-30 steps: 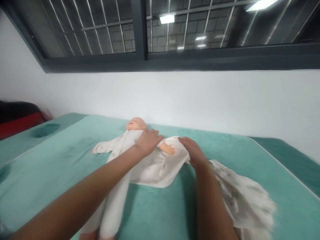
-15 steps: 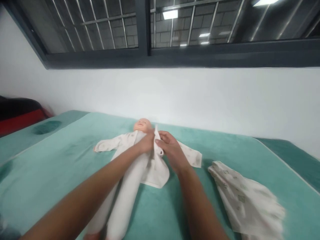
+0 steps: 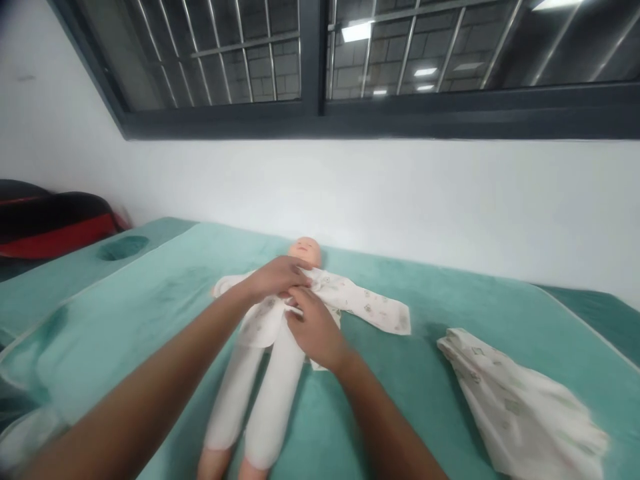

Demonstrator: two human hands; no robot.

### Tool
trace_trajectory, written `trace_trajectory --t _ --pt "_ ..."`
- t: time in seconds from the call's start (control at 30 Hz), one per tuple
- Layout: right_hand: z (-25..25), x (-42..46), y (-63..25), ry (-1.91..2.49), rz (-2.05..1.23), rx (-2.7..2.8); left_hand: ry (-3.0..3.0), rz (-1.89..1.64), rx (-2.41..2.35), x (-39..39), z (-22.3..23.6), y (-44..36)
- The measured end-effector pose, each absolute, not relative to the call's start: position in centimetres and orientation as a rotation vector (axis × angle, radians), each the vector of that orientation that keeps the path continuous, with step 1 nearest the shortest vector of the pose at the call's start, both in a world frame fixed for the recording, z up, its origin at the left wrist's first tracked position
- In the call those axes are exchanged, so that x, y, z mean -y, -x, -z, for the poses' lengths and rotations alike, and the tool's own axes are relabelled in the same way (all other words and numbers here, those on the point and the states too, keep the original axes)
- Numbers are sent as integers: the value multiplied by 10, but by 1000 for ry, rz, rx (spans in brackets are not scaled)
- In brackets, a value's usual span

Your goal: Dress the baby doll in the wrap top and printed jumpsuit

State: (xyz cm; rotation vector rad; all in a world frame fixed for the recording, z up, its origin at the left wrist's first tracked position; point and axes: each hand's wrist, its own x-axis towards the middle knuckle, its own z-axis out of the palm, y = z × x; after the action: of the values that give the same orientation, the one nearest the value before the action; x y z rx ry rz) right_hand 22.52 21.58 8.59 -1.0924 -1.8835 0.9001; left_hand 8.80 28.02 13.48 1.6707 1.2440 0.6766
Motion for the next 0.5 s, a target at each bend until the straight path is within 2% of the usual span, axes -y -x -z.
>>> trace_trajectory --t 0.27,0.37,0.5 --pt "-96 -210 -237 1105 -882 2147 -2209 -160 -1350 -307 -131 -107" --pt "-100 -210 -244 1151 -771 2190 -2241 -216 -1430 -312 -129 -110" --pt "-105 -211 -255 1441 -636 2177 -2227 -442 -1584 -314 -123 -111"
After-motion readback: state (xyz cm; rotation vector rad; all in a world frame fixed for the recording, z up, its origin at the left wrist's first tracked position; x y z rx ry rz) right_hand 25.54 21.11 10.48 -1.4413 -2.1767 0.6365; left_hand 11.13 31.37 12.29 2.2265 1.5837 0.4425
